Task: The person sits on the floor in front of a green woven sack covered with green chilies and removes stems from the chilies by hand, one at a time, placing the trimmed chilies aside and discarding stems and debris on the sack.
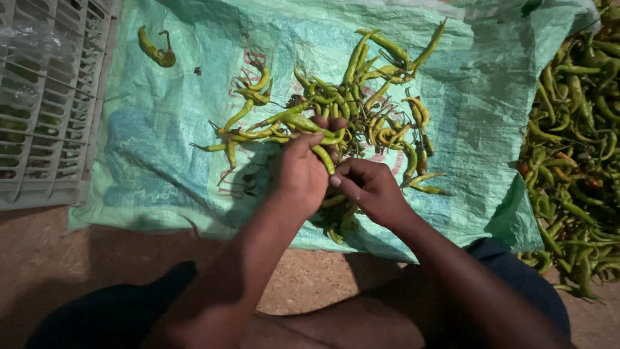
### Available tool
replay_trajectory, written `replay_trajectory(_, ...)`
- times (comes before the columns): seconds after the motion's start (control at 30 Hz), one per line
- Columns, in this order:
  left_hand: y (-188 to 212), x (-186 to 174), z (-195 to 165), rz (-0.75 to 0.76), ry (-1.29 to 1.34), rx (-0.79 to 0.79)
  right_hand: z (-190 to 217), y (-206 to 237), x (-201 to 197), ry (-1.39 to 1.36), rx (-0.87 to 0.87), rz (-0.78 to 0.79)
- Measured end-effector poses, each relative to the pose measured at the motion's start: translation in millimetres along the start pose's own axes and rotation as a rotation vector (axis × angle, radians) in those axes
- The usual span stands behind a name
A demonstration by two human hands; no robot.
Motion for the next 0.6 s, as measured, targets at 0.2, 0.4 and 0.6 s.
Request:
replay_trajectory(0.2,0,-1,0,-0.035,0.089,-0.017,21,2,-9,0.312,-0.178,-0.103)
replay_trajectory(0.4,-5,-9,0,-0.024,0.083,-0.213,47,8,-19,0.522,-0.633,0.029)
replay_trajectory(0.6,-9,-17,-3,-0.223,0.102,-0.269,36,1,-35,0.504,-0.462,0.003)
Point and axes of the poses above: each hand's wrist, its own y-axis away from the middle knuckle, its own x-axis out of the palm, z = x × y, the point moved 4 cm from there along -y, towards the middle knuckle, and after that the axes turned 11 degrees about y, right-handed, at the moved point
